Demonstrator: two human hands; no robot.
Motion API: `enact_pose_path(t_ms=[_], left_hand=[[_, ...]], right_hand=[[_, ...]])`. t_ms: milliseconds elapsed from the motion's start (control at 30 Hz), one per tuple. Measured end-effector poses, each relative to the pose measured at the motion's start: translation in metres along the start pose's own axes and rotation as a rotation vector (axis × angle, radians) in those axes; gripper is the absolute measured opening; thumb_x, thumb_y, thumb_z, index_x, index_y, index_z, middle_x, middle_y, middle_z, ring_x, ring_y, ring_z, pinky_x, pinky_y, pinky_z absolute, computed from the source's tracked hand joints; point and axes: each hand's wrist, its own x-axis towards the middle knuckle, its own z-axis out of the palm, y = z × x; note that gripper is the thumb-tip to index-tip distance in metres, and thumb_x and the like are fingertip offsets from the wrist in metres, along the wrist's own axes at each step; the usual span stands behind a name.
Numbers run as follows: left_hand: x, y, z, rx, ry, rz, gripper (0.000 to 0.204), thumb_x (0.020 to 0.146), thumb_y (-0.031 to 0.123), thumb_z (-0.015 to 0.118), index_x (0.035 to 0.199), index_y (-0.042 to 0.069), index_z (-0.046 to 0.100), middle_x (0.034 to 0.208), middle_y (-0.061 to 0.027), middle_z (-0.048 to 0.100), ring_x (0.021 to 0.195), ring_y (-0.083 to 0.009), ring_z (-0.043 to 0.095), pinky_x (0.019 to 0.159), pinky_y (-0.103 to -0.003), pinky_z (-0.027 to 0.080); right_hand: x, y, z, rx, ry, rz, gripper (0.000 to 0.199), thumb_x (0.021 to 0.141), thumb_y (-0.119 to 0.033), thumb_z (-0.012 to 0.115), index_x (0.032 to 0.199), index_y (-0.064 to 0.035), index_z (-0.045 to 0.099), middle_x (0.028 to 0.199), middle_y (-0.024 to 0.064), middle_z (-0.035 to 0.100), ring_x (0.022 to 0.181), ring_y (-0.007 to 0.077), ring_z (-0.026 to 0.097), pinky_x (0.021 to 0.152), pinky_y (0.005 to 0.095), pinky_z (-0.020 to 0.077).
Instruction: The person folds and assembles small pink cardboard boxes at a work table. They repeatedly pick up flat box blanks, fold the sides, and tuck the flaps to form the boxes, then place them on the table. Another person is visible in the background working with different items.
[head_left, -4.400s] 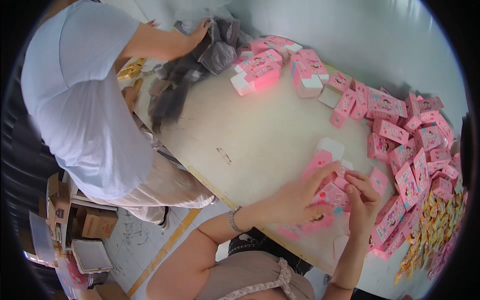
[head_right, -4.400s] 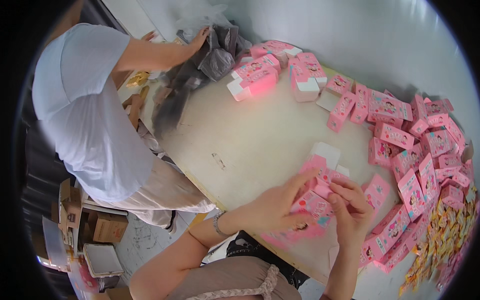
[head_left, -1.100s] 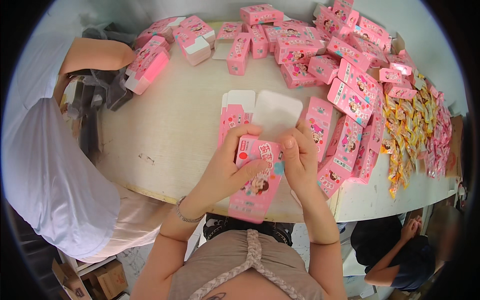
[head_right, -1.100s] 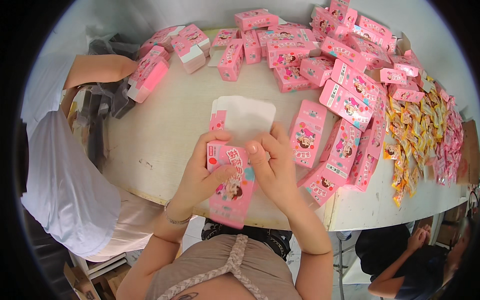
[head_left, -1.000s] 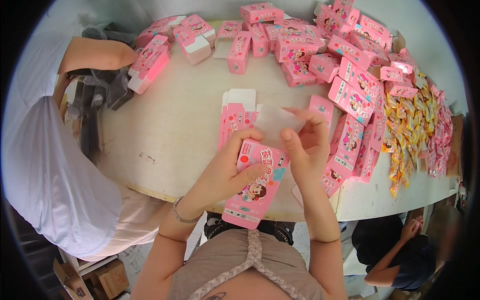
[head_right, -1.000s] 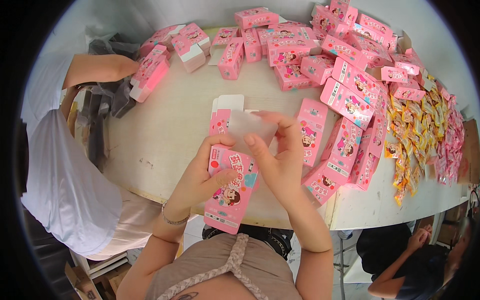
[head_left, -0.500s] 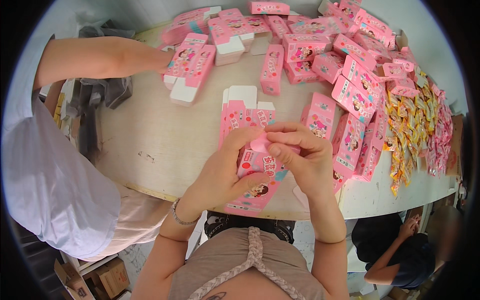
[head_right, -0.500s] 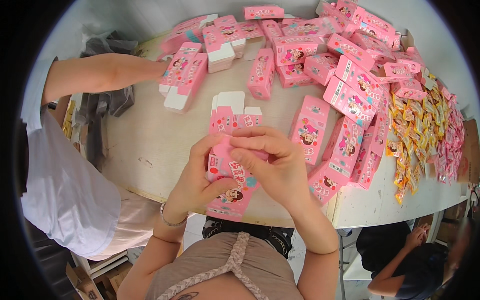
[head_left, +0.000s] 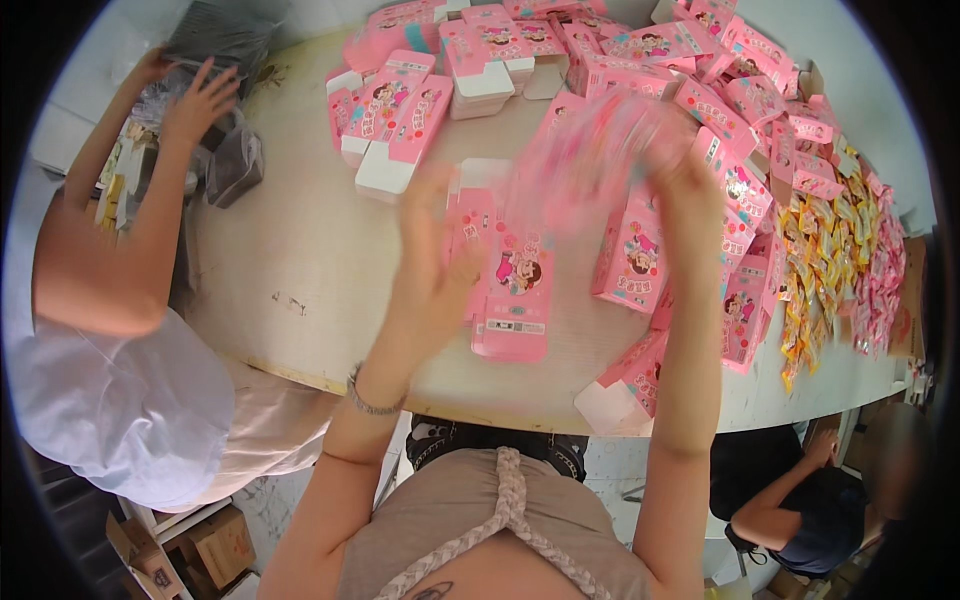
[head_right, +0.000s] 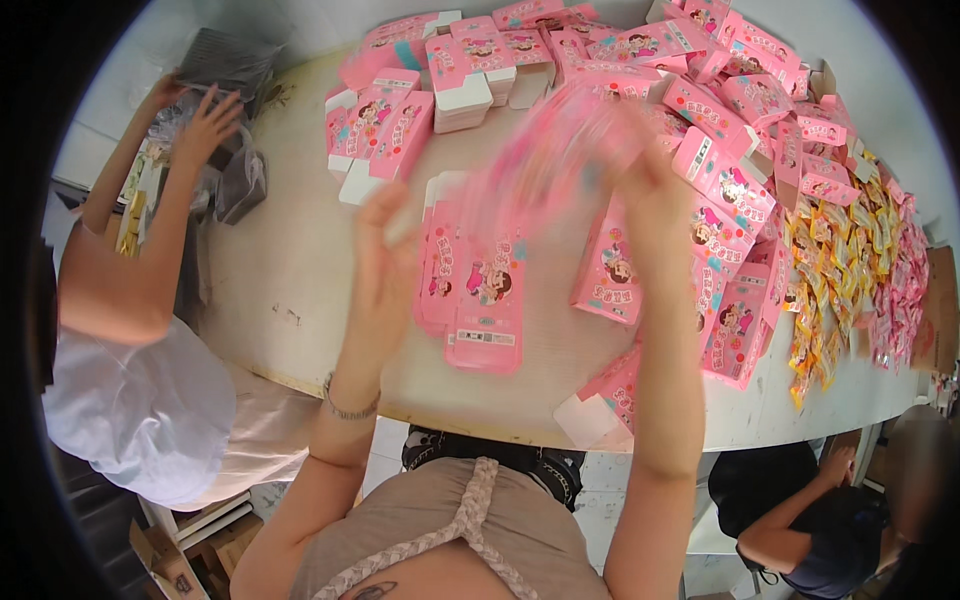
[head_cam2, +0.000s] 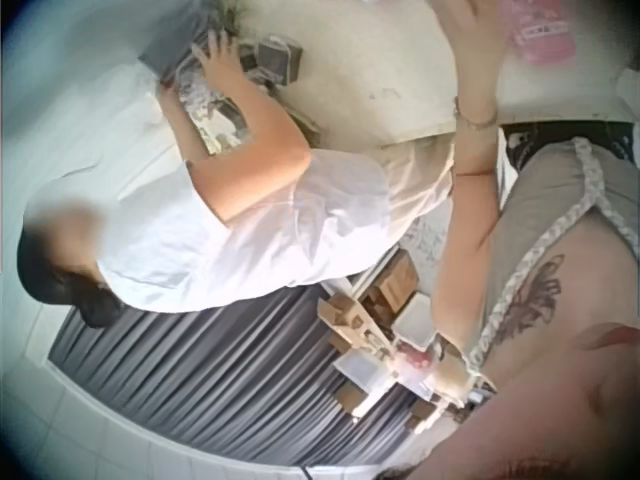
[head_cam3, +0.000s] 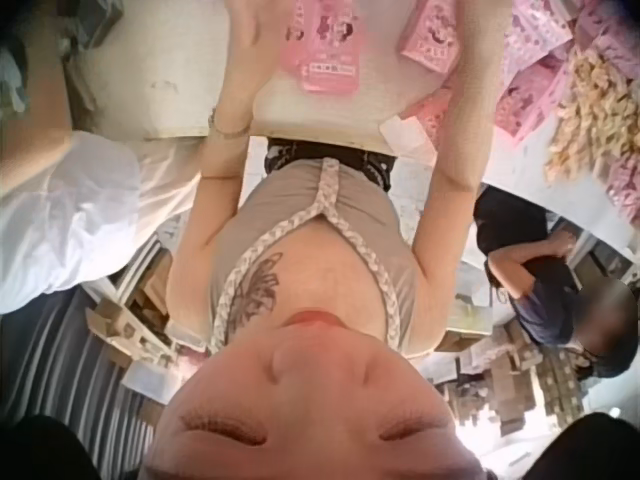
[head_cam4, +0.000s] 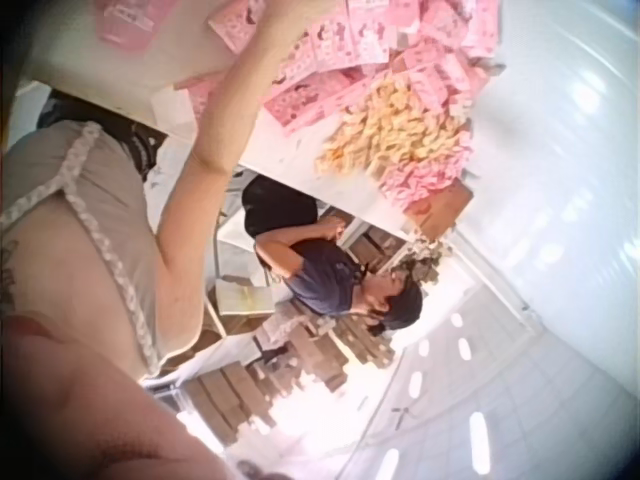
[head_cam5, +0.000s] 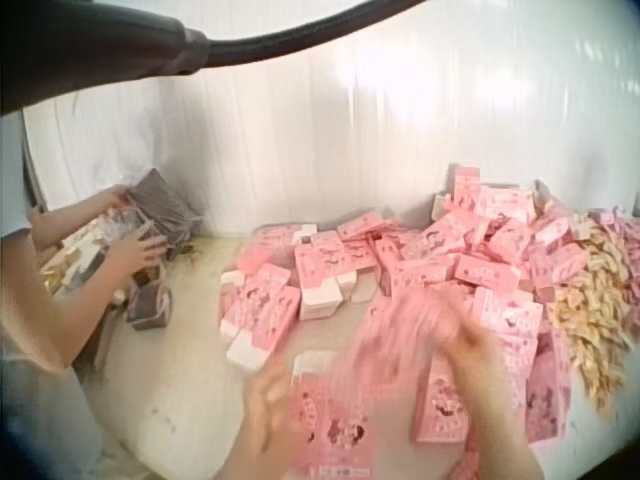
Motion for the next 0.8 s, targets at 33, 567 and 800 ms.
enact_pose_path(t_ms=[33, 567, 800], left_hand=[[0.001, -0.003, -0.001, 0.101, 0.049, 0.032, 0.050, 0.089, 0.020, 0.060, 0.130, 0.002, 0.037, 0.131, -0.0132, 0.042, 0.117, -0.0255, 0.046, 0.092, -0.039, 0.041], [-0.021, -0.031, 0.001, 0.537, -0.124, -0.156, 0.058, 0.087, 0.021, 0.060, 0.131, -0.008, 0.035, 0.133, -0.0256, 0.042, 0.123, -0.0343, 0.042, 0.102, -0.040, 0.035], [-0.006, -0.048, 0.006, 0.493, -0.087, -0.098, 0.059, 0.089, 0.022, 0.058, 0.133, -0.006, 0.032, 0.132, -0.0254, 0.041, 0.124, -0.0378, 0.040, 0.100, -0.042, 0.036]], right_hand=[[0.002, 0.007, -0.001, 0.017, 0.063, 0.038, 0.055, 0.085, -0.022, 0.066, 0.134, -0.0061, 0.046, 0.087, 0.0059, 0.056, 0.070, 0.0151, 0.056, 0.066, 0.0283, 0.0473], [0.009, 0.059, 0.042, -0.459, -0.325, 0.131, 0.053, 0.073, -0.026, 0.072, 0.115, 0.0020, 0.056, 0.091, 0.0159, 0.065, 0.087, 0.0265, 0.064, 0.075, 0.0365, 0.0500], [-0.013, 0.060, 0.042, -0.592, -0.377, 0.028, 0.046, 0.072, -0.028, 0.071, 0.107, 0.0001, 0.060, 0.094, 0.0178, 0.065, 0.086, 0.0307, 0.064, 0.074, 0.0403, 0.0492]])
